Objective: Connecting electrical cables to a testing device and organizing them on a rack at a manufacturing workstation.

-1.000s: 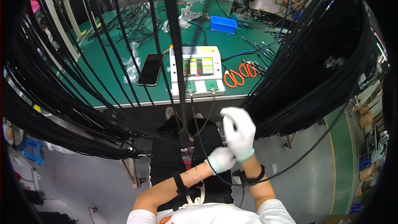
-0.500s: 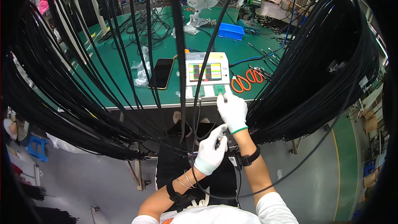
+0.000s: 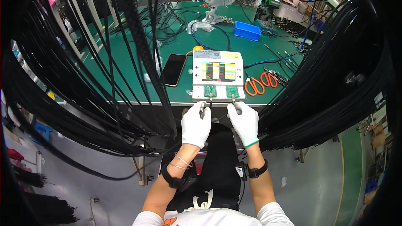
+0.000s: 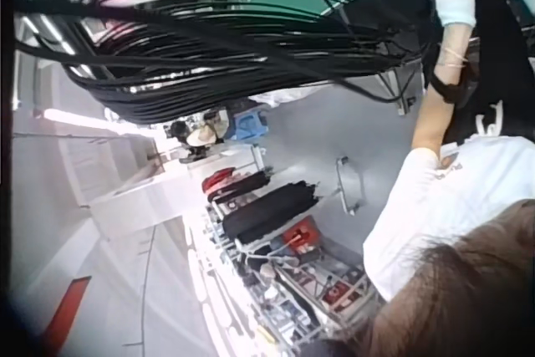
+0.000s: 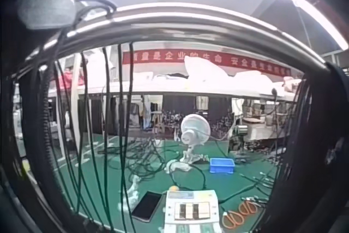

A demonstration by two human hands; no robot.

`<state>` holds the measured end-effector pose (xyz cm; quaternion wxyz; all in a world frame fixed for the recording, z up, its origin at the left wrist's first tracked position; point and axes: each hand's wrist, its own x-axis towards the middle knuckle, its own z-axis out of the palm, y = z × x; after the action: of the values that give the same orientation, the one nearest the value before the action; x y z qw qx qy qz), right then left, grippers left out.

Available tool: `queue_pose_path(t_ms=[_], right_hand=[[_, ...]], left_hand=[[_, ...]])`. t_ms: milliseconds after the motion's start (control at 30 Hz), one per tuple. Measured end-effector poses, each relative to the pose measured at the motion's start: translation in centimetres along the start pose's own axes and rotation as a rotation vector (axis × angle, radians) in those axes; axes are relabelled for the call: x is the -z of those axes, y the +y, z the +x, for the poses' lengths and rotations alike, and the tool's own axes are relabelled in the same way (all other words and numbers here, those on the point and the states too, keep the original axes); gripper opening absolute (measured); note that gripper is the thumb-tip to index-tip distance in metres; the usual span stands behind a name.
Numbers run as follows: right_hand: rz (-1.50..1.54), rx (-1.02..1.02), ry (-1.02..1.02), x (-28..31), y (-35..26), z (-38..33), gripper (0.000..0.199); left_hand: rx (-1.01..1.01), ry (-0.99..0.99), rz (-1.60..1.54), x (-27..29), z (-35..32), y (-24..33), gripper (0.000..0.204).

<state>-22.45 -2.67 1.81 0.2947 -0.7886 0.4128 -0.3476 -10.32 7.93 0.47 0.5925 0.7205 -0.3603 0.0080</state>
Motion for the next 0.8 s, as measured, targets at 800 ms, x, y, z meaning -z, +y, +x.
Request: queue_pose_path(t_ms=[800], right_hand=[[-0.033,0.244,0.247,-1.4,-0.1,-1.2,0.012]], left_hand=[[0.205,-0.154,-0.133,-1.0,-0.9,1.3,0.019]])
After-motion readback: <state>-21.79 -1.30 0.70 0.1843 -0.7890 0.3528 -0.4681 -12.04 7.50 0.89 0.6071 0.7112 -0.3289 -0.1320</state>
